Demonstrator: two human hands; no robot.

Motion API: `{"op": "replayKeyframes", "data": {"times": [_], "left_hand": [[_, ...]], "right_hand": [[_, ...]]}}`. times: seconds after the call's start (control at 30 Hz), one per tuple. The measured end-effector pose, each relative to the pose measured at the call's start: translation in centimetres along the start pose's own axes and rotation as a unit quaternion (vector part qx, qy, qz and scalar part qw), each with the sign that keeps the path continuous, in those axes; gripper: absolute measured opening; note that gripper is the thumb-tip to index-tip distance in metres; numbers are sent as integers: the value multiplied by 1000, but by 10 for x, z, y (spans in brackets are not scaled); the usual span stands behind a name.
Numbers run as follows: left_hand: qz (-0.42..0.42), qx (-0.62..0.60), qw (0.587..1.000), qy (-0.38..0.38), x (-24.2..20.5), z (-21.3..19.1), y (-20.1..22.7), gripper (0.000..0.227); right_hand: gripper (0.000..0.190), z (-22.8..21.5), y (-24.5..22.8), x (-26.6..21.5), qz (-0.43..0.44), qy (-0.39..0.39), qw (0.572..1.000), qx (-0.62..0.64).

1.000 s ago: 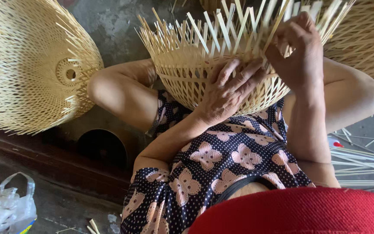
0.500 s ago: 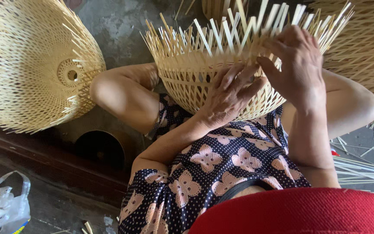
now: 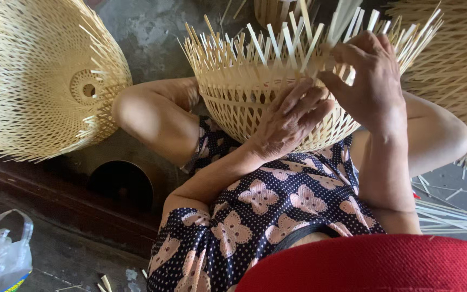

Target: The person is weaving a bamboo basket by hand, inserting and interlocking thin bamboo strips into the basket frame and using a bottle to apply glue.

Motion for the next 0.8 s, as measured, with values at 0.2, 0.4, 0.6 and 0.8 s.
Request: {"op": "replayKeyframes", "data": {"times": [0.2,0.4,0.6,0.8], "left_hand": [[-3,-17,1000,-14,-8,5,-4,44],[6,-2,1000,-18,-8,10,-3,46],[-2,4,999,-34,-7,7,-3,33],[-42,-44,998,4,-4,-7,-9,31]], "right_hand": [[17,13,-4,16,20,-24,999,-21],[28,19,18,16,185,-38,894,407],[53,-16,-47,12,3,54,992,-112],[48,4,-28,19,-17,7,994,-106]]}}
Point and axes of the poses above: each hand's wrist, its own x-axis towards the middle knuckle, its own z-axis out of the palm, y = z × x, the point moved 10 cm from there along x, towards the middle knuckle, and after that the axes turned 1 degree about -y, right-handed, at the moved point
